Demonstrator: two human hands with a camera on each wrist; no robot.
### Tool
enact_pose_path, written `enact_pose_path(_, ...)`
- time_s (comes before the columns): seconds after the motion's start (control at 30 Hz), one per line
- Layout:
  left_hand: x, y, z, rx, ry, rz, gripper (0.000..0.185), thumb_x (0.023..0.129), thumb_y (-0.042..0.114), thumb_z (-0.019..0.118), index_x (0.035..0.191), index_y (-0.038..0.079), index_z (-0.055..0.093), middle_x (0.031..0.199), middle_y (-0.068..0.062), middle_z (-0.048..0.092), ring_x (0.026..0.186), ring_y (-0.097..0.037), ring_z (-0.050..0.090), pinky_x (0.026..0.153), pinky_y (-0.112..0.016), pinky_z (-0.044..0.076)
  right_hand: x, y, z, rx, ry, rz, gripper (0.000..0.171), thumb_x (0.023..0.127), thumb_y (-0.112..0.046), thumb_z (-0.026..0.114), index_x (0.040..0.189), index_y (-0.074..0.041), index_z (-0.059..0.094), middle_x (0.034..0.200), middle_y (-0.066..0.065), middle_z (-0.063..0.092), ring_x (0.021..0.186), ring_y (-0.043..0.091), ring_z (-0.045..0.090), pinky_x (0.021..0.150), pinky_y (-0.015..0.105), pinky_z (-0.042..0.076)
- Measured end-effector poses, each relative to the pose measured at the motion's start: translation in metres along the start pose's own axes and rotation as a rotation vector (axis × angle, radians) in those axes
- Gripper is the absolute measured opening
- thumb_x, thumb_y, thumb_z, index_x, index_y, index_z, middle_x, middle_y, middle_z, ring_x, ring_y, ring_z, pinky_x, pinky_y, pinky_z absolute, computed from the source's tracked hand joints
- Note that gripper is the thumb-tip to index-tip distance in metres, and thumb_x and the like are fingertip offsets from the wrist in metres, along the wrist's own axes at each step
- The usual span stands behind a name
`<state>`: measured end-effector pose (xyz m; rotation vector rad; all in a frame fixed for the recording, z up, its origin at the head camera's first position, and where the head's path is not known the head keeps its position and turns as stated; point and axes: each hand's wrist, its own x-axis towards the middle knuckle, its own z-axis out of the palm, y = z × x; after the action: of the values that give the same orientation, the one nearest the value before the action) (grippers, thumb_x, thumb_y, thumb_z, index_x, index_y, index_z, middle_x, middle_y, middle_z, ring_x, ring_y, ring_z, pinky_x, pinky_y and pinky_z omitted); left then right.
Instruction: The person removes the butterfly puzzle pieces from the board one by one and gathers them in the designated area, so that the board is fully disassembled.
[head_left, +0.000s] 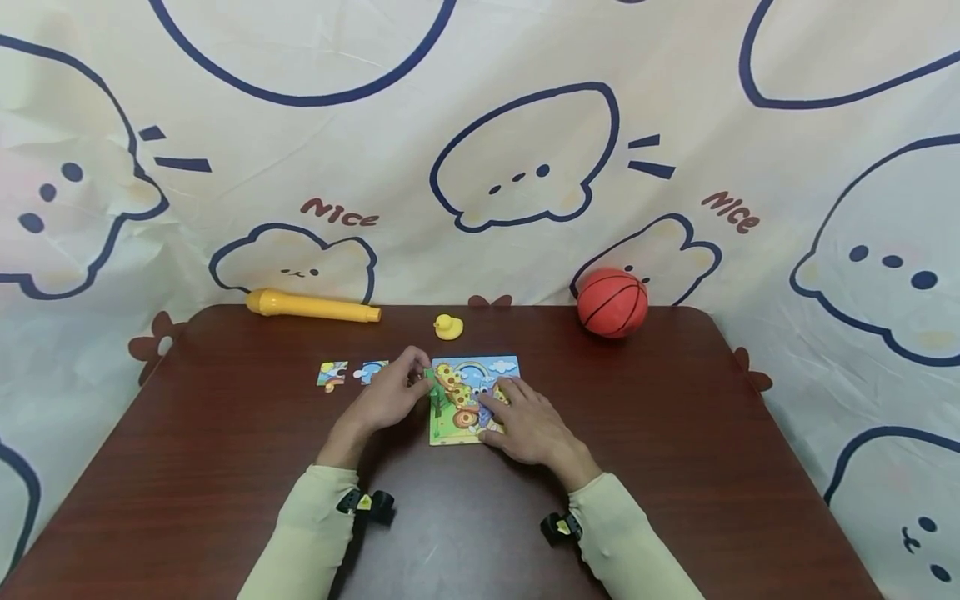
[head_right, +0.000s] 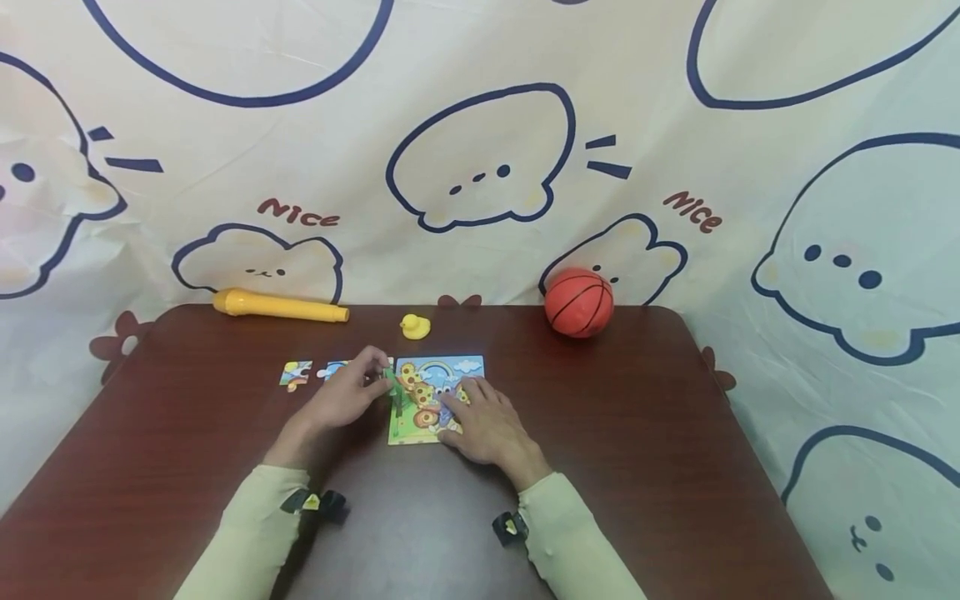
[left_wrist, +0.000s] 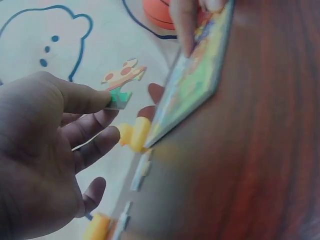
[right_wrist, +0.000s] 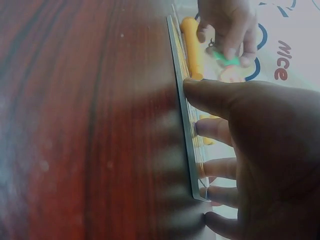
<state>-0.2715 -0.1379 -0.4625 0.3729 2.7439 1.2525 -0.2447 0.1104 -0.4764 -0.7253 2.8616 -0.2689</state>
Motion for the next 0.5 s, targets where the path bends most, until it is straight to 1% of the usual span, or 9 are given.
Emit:
enact_pose_path(0.1,-0.003,0.0,-0.006,-0.034,0.036,0.005,0.022,0.096,0.017,0.057,0.115,0.011,0.048,0.097,-0.007,0.057,0.083,-0.02,0.052,0.068,-0.032,0.042,0.0,-0.001,0.001,-0.002,0.006,-0.002,0.061,0.091,-0.053,0.057,0.146,-0.029,0.042,0.155,0.008,0.032,0.144,0.03,0.027,0.11,0.055,0.032)
enact_pose_path(0.17,-0.005,-0.001,-0.01,-0.04,0.048,0.017,0.022,0.096,0.017,0.057,0.116,0.011,0.048,0.098,-0.007,0.057,0.084,-0.02,0.052,0.07,-0.033,0.042,0.0,-0.001,0.001,-0.004,0.01,-0.004,0.062,0.091,-0.053,0.057,0.146,-0.028,0.043,0.155,0.008,0.032,0.144,0.03,0.027,0.11,0.055,0.032)
enact_pose_path(0.3,-0.011,-0.004,-0.017,-0.052,0.054,0.031,0.021,0.096,0.016,0.057,0.114,0.013,0.048,0.097,-0.007,0.057,0.086,-0.021,0.052,0.072,-0.034,0.042,0.0,-0.001,0.002,-0.006,0.011,-0.002,0.062,0.091,-0.053,0.057,0.146,-0.029,0.042,0.154,0.008,0.032,0.144,0.029,0.027,0.11,0.055,0.032)
enact_pose_path(0.5,-0.015,-0.013,-0.025,-0.033,0.065,0.031,0.02,0.096,0.015,0.057,0.115,0.011,0.05,0.098,-0.007,0.059,0.088,-0.021,0.053,0.074,-0.034,0.043,0.0,0.002,0.003,-0.005,0.004,0.013,0.063,0.091,-0.054,0.057,0.147,-0.031,0.041,0.156,0.007,0.031,0.144,0.028,0.025,0.11,0.056,0.031)
